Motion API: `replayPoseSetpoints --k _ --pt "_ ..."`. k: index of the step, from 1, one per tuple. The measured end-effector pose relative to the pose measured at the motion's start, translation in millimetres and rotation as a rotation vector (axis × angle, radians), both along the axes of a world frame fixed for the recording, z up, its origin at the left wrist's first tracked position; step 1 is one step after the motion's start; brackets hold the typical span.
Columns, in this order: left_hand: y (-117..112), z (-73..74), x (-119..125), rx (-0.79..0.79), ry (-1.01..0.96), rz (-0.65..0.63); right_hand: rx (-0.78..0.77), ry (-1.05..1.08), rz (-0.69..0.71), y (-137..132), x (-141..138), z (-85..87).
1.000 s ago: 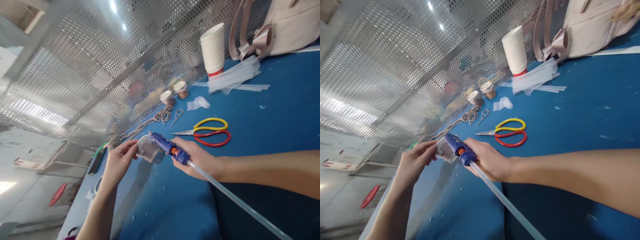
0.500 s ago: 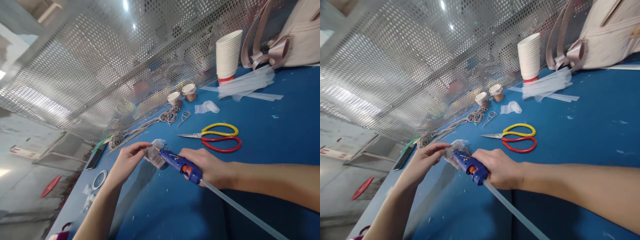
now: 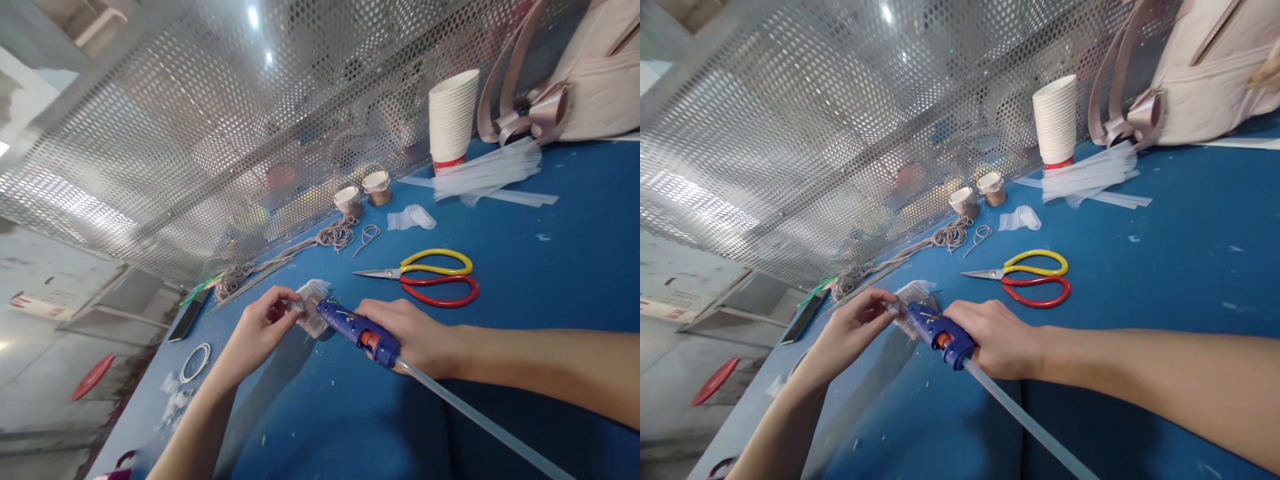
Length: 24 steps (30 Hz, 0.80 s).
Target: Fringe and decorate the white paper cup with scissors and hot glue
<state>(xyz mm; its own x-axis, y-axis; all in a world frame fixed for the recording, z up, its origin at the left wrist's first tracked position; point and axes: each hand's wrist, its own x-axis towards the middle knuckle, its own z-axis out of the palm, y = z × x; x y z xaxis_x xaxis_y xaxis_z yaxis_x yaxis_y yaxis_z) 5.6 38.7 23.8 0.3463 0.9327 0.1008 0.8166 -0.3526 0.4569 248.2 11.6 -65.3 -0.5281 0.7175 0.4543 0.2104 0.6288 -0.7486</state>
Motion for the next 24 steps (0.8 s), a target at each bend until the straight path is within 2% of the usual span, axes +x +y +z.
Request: replayPoseSetpoints --k 5,8,16,24 --pt "1 0.7 -1 -0.042 -0.033 0.008 0.159 -0.157 -0.004 -2 -5 0.2" --pt "1 1.1 -2 -0.045 -0.058 0.013 0.199 -0.241 -0.017 -2 -10 0.7" --pt "2 -0.5 -1 -0.042 -0.108 -0.016 0.181 -0.292 -0.061 1 -19 3.7" --pt "-1 -2.1 -3 -0.034 -0.1 -0.027 0.079 -0.263 -0.096 0 -21 9.2"
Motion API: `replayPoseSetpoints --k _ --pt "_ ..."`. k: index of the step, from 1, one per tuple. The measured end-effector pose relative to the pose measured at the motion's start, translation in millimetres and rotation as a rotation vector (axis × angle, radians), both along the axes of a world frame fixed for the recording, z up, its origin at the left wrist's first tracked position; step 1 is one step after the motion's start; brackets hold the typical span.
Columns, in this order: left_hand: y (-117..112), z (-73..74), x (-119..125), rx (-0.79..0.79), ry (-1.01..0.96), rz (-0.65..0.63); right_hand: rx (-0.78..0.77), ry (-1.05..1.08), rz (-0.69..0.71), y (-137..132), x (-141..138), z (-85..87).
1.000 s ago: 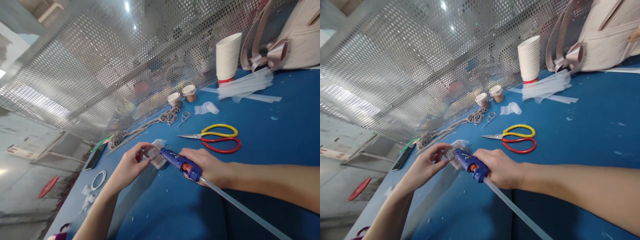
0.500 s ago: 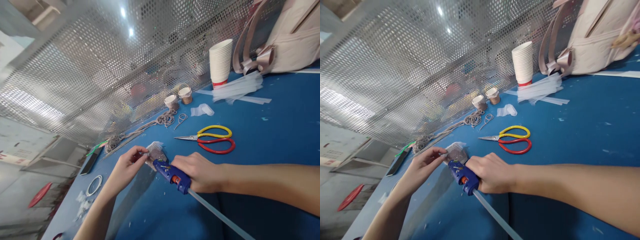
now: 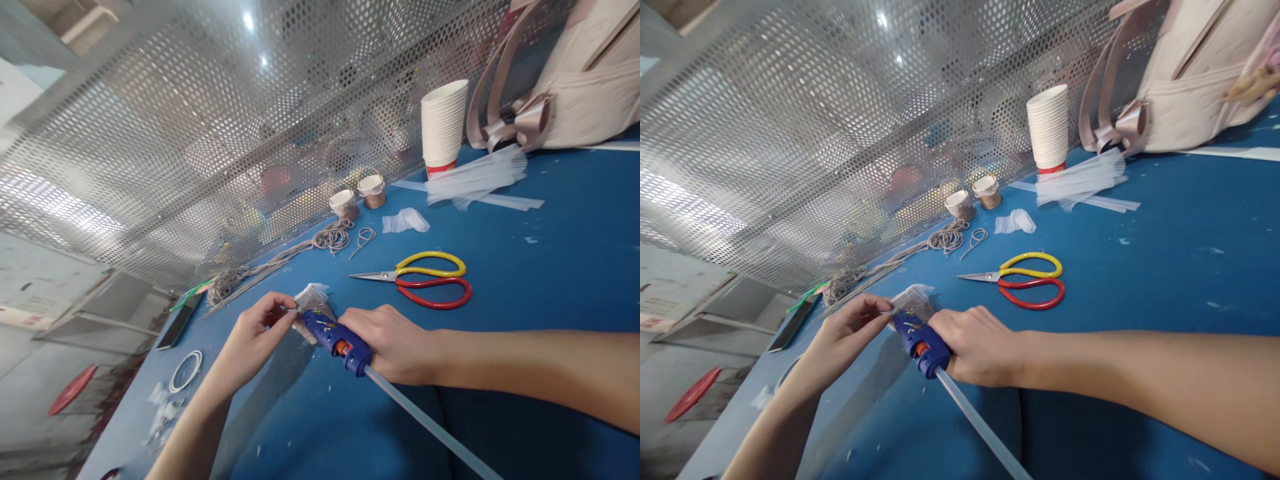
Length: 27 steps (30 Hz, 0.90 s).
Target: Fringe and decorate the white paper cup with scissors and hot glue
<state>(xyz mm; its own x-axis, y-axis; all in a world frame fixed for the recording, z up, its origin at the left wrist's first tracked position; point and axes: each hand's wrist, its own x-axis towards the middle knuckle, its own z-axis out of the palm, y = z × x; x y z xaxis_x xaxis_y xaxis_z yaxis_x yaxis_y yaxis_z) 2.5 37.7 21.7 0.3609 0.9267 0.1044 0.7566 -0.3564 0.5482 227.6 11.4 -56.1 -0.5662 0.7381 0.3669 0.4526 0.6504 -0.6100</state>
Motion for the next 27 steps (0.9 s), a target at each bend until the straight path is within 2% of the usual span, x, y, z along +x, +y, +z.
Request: replayPoseSetpoints --k 7,12,20,27 --pt "0 0.4 -1 -0.006 0.017 -0.03 -0.126 0.066 0.022 -3 2 4.5" --pt "-1 2.4 0 0.008 0.049 -0.052 -0.186 0.078 -0.013 -5 3 7.4" --pt "-4 5.2 3 0.015 0.053 -0.082 -0.215 0.067 0.011 -9 2 8.4" --pt "-4 5.7 3 0.014 0.057 -0.095 -0.261 0.031 -0.029 -12 4 15.6"
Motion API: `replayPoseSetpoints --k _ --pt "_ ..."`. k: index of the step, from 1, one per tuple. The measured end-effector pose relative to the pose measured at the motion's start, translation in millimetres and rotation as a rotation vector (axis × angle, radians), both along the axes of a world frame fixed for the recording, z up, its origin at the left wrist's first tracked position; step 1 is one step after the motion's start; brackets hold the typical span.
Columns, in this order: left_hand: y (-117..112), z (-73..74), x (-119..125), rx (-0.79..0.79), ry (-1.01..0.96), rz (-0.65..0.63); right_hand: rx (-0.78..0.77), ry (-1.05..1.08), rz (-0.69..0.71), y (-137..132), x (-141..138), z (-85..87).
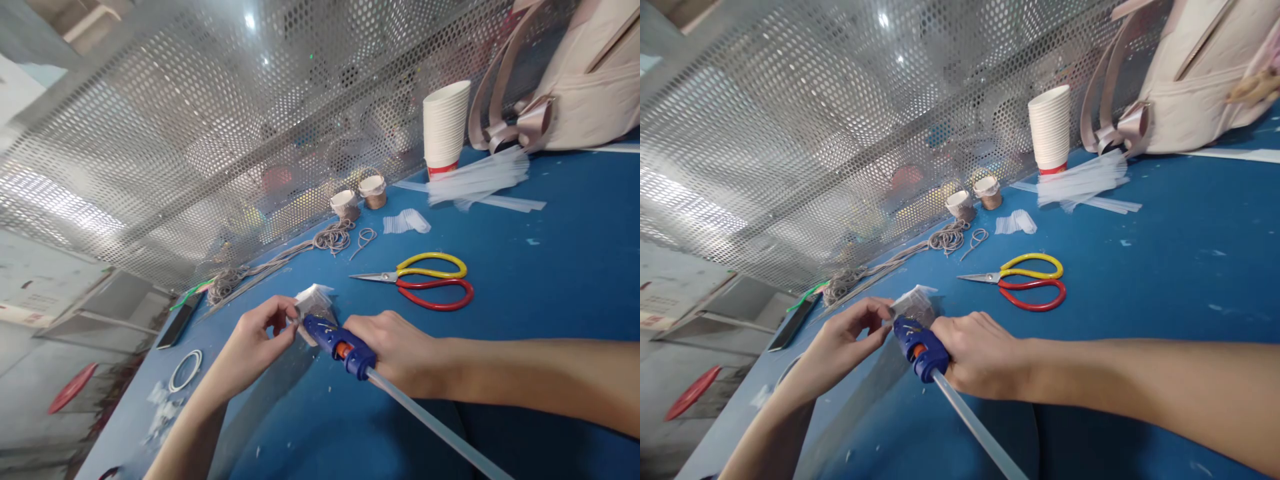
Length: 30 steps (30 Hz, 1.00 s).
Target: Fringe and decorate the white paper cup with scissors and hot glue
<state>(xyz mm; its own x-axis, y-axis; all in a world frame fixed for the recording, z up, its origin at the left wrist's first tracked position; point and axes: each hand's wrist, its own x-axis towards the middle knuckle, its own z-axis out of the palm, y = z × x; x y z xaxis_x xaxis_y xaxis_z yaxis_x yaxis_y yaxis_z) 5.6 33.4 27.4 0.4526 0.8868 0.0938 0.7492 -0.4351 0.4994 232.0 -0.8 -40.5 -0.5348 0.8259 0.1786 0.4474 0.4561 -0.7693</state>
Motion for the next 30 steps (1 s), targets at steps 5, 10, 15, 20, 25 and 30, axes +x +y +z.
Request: replayPoseSetpoints --k 5,10,15,20,25,30 --pt "0 -1.2 1 0.01 -0.008 -0.005 -0.093 -0.078 0.008 -5 3 10.8" --pt "-2 -1.2 1 0.02 0.004 -0.019 -0.076 -0.061 -0.008 -4 2 14.5" --pt "-3 -1.6 -2 0.028 0.013 -0.025 -0.079 -0.079 0.006 -6 3 14.0" --pt "-1 -3.3 -5 0.008 -0.024 -0.016 -0.07 -0.052 -0.009 -8 3 13.6" --pt "1 -6.1 -6 0.007 -0.034 0.005 -0.08 -0.068 -0.005 -8 4 14.0" --pt "0 -7.0 -6 0.007 -0.042 0.027 -0.064 -0.075 0.009 -10 5 13.6"
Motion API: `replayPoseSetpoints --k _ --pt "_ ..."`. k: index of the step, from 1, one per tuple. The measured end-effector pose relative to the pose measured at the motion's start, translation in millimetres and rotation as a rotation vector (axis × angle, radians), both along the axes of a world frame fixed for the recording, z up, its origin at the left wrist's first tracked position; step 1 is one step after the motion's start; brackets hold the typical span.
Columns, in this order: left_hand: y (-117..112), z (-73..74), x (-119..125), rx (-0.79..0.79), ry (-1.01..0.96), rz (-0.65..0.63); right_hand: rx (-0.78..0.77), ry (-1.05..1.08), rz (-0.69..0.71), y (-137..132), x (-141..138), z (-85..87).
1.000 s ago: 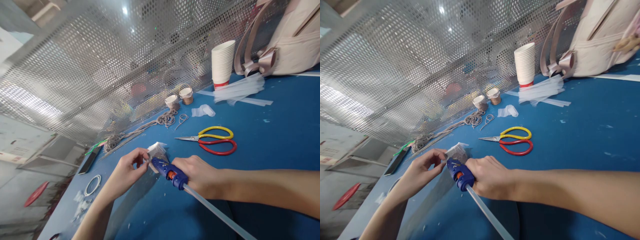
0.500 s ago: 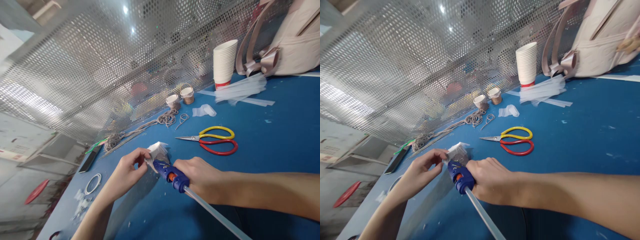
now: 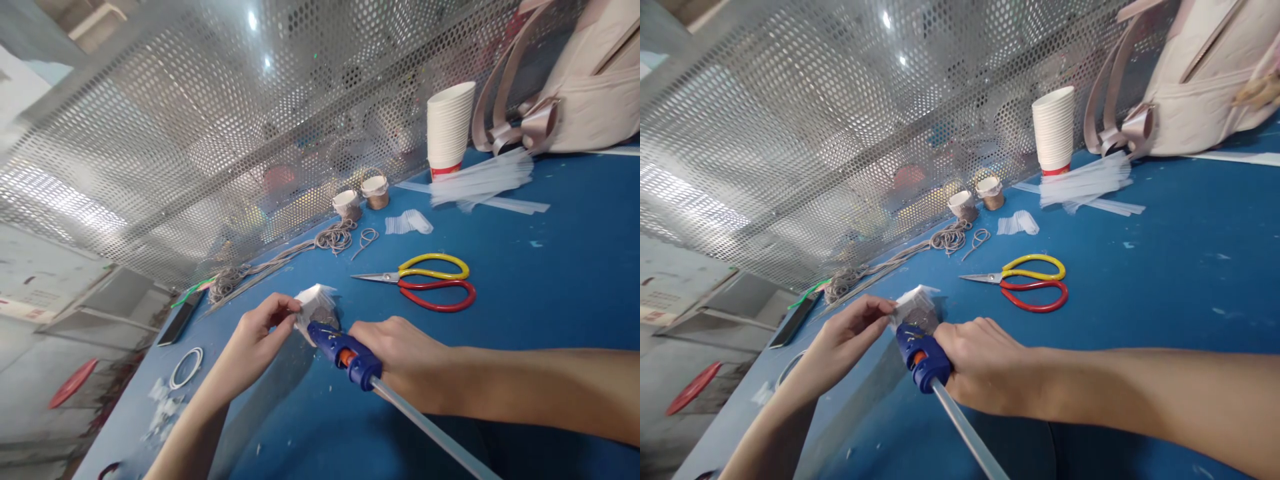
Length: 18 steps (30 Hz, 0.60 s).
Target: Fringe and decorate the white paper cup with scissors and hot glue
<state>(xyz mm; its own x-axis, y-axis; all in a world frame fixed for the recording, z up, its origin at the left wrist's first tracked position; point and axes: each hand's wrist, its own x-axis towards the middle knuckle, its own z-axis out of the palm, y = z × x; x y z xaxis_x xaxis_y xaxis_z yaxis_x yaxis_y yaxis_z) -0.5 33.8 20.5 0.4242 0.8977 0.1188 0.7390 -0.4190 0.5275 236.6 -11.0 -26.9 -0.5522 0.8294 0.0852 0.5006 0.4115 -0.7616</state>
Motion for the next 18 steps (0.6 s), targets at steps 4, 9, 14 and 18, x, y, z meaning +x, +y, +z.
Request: replayPoseSetpoints --k 4,9,14,18 --pt "-1.3 1.6 1.2 -0.003 -0.006 0.012 -0.014 0.003 -0.009 0.8 -0.9 0.0" --pt "-1.9 3.0 3.0 0.002 -0.012 0.018 -0.045 -0.048 0.013 -0.2 0.9 3.5" --pt "-1.7 2.4 4.3 0.0 -0.008 0.02 -0.013 0.008 0.004 0.4 -0.3 0.9" --pt "-2.1 2.3 5.0 -0.012 -0.015 0.019 -0.043 0.015 -0.006 0.5 -0.5 -0.1"
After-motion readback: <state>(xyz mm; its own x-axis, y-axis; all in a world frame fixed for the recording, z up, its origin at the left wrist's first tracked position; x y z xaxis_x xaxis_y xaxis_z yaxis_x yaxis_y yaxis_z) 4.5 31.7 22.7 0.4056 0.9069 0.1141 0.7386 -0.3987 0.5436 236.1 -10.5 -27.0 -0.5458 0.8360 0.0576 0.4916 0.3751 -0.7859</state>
